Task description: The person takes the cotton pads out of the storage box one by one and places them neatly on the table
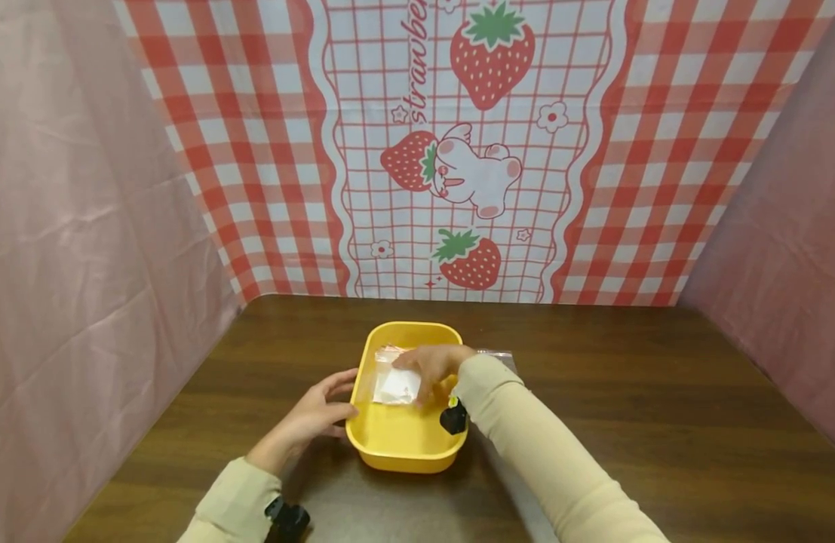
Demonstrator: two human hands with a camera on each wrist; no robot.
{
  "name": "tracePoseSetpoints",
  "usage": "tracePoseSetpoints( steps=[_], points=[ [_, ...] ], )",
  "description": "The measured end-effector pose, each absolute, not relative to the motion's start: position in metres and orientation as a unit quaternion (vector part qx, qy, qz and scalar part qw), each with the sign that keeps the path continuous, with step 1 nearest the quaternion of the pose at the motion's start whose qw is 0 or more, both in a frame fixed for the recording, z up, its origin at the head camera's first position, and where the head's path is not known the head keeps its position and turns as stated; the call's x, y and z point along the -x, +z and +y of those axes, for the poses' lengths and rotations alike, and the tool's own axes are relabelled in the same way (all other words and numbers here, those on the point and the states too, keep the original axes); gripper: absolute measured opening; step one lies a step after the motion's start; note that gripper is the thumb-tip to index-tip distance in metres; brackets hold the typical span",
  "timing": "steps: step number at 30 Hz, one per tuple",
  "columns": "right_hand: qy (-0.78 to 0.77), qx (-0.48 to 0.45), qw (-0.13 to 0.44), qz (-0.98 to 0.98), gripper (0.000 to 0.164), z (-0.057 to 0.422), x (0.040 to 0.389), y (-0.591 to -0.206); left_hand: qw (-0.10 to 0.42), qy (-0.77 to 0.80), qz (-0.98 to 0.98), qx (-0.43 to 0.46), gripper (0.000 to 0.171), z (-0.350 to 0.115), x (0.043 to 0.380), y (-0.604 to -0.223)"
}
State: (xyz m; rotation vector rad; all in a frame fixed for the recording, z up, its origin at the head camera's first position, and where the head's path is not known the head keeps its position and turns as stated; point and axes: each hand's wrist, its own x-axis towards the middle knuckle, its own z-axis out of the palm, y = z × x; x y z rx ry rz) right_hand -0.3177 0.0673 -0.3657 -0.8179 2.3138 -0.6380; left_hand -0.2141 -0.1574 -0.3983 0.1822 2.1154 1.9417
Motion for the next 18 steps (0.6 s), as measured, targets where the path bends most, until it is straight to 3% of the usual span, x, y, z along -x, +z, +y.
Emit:
tracePoseSetpoints(
  steps=[10,18],
  points=[
    [-0.243,0.285,0.256,0.891,0.067,0.068,0.318,-0.366,0.130,0.666,0.732,-0.056,0.066,-0.156,0.214,-0.398],
    [-0.238,0.326,0.207,0.891,0.066,0.073,0.321,-0.356,0.128,0.668,0.731,-0.056,0.066,-0.157,0.214,-0.398]
  ],
)
